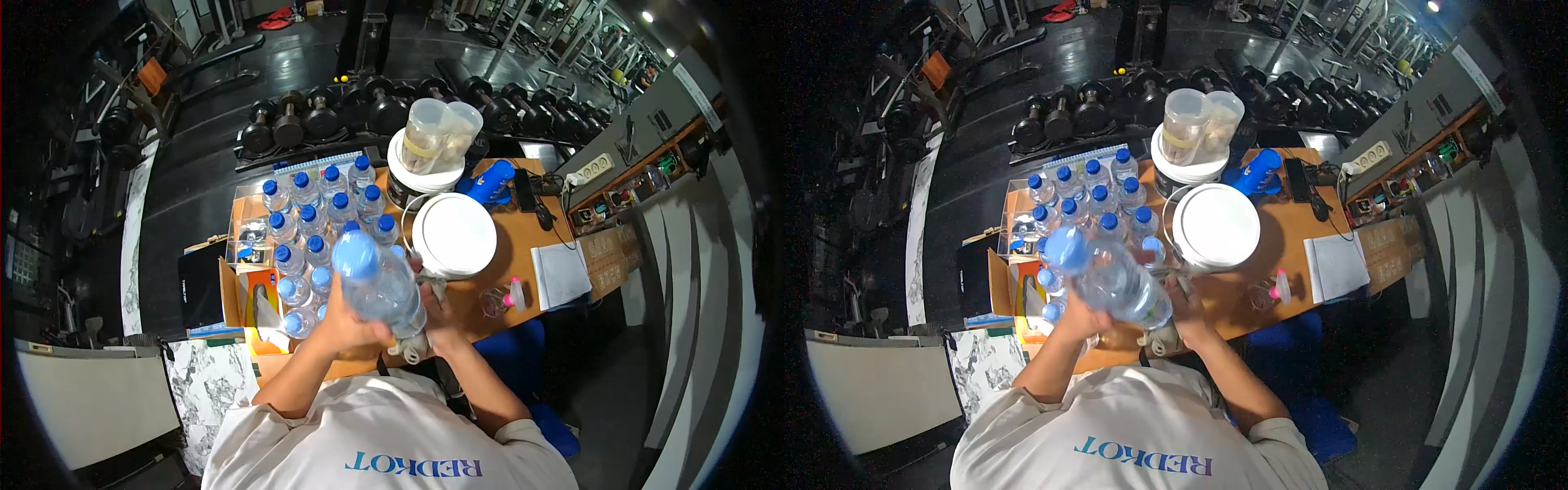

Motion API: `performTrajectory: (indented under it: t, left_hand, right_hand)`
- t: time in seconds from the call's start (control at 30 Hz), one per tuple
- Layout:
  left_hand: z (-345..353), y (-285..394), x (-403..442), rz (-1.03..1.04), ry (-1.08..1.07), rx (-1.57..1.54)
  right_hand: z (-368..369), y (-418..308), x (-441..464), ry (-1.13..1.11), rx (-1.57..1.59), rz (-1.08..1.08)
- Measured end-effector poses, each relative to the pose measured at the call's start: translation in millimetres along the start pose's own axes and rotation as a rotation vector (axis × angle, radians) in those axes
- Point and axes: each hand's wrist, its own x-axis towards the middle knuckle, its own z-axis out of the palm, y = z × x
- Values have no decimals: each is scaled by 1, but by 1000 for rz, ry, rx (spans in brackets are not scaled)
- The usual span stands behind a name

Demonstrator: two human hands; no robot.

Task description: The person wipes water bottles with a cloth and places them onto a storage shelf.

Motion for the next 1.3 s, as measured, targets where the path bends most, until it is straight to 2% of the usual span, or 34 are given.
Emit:
performTrajectory:
  t: [0.03,0.1,0.13,0.17,0.23,0.27,0.3,0.37,0.43,0.5,0.57,0.63,0.67,0.7,0.77,0.8,0.83,0.87,0.9,0.93,0.97,1.03,1.07,1.13,1.17,1.23,1.27,1.3]
  left_hand:
    - [-1,-2,1,9,2,9]
    - [-11,-16,-1,45,-62,-243]
    - [-10,-13,-2,64,-88,-366]
    - [-6,-11,-3,77,-71,-352]
    - [9,-6,-3,86,154,-355]
    - [7,-10,-5,-4,247,-456]
    - [7,-10,-7,21,270,-450]
    - [12,-6,-8,-31,335,-456]
    - [28,-4,-9,-4,427,-345]
    - [30,-19,-10,-71,304,-395]
    - [40,-23,-10,11,278,-316]
    - [65,-25,-9,-6,713,-449]
    - [81,-43,4,141,800,-62]
    - [70,-44,-4,149,820,-64]
    - [37,-32,-28,46,399,-1013]
    - [31,-35,-25,98,564,-676]
    - [34,-33,-20,122,572,-675]
    - [43,-30,-14,163,692,-581]
    - [50,-31,-9,198,808,-489]
    - [52,-38,-5,233,826,-463]
    - [55,-39,0,235,827,-472]
    - [63,-37,11,324,769,-316]
    - [67,-37,16,336,747,-279]
    - [72,-46,27,351,660,-390]
    - [76,-50,33,364,585,-490]
    - [96,-53,47,354,568,-484]
    - [104,-66,52,388,531,-385]
    - [113,-77,55,420,493,-287]
  right_hand:
    - [3,-7,-3,0,-105,12]
    - [-10,5,1,-75,-129,-40]
    - [-13,2,2,-144,-181,-119]
    - [-15,-4,4,-216,-234,-202]
    - [-32,-12,6,-191,-393,-364]
    - [-34,-31,3,-208,-359,-301]
    - [-34,-54,1,-225,-328,-237]
    - [-40,-85,12,-215,-356,-364]
    - [-34,-116,15,-349,-127,-401]
    - [-12,-150,14,-655,-299,-411]
    - [33,-167,0,-782,-618,-734]
    - [53,-158,-6,-994,-1159,-1184]
    - [53,-150,-11,-1016,-1154,-1181]
    - [45,-139,-19,-1039,-1248,-1208]
    - [22,-121,-27,-1093,-1341,-1241]
    - [7,-113,-25,-1156,-1299,-1164]
    - [-5,-108,-21,-1213,-1257,-1086]
    - [-14,-108,-18,-1232,-1260,-1091]
    - [-25,-109,-14,-1181,-1201,-987]
    - [-36,-110,-10,-1122,-1145,-882]
    - [-48,-111,-3,-1125,-1154,-880]
    - [-75,-110,11,-908,-964,-712]
    - [-89,-112,14,-898,-973,-716]
    - [-118,-111,16,-488,-1043,-251]
    - [-132,-103,20,-473,-1045,-252]
    - [-157,-75,33,-300,-470,-96]
    - [-166,-59,40,-283,-171,-4]
    - [-164,-61,37,-269,-168,-5]
